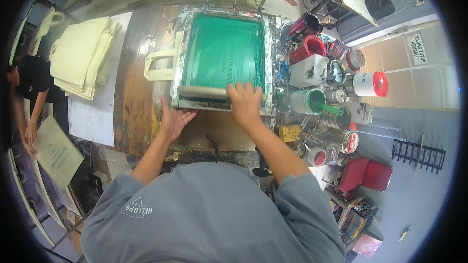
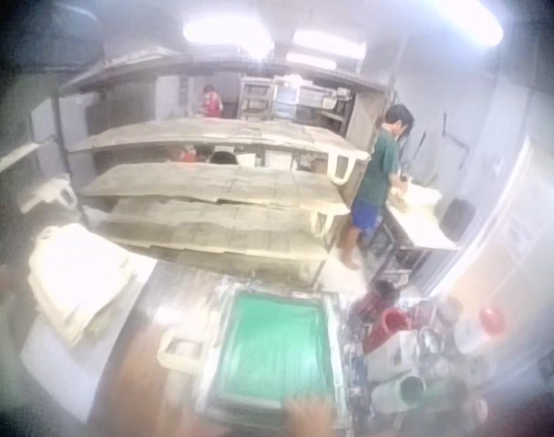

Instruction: The person performs screen printing on tote bags by placing a bag on the printing board, lowering the screen, and using a squeegee to apply green ink across the design multiple times before lifting the screen and stacking the printed bag.

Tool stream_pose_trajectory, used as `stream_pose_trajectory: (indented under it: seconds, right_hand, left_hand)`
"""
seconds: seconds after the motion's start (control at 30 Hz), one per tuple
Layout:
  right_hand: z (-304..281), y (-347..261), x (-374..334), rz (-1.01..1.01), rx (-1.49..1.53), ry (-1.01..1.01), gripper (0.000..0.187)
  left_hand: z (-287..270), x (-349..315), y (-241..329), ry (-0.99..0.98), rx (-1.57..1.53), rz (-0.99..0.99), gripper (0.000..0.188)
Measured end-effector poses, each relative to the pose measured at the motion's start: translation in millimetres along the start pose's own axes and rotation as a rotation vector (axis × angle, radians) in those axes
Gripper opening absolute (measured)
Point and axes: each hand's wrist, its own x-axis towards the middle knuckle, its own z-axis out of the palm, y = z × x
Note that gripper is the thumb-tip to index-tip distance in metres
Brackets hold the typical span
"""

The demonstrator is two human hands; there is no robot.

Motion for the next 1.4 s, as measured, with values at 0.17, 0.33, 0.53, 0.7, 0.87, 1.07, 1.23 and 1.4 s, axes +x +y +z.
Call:
stream_pose_trajectory:
  seconds: [0.17,0.33,0.53,0.7,0.87,1.07,1.23,1.4]
  right_hand:
    - [42,16,21,0.005,-0.051,0.093,0.048]
    - [81,61,115,0.011,-0.065,0.271,0.029]
    - [70,108,227,0.019,-0.108,0.062,0.049]
    - [60,130,262,-0.035,-0.167,0.039,0.064]
    - [76,120,259,0.014,-0.124,0.062,0.058]
    - [73,116,233,-0.023,-0.15,0.033,0.056]
    - [74,90,170,0.004,-0.092,0.014,0.055]
    - [62,53,82,-0.02,-0.067,-0.019,0.054]
  left_hand:
    - [3,-1,1,-0.02,0.006,-0.048,0.122]
    - [0,8,0,0.088,-0.02,-0.126,0.127]
    - [-6,10,28,0.002,0.162,-0.463,0.122]
    - [51,56,107,0.042,1.384,0.113,0.08]
    - [145,221,173,0.123,1.66,1.548,0.083]
    - [125,281,139,0.162,1.951,1.371,0.072]
    - [104,236,108,0.119,1.94,1.407,0.067]
    - [74,152,54,0.074,1.903,1.296,0.065]
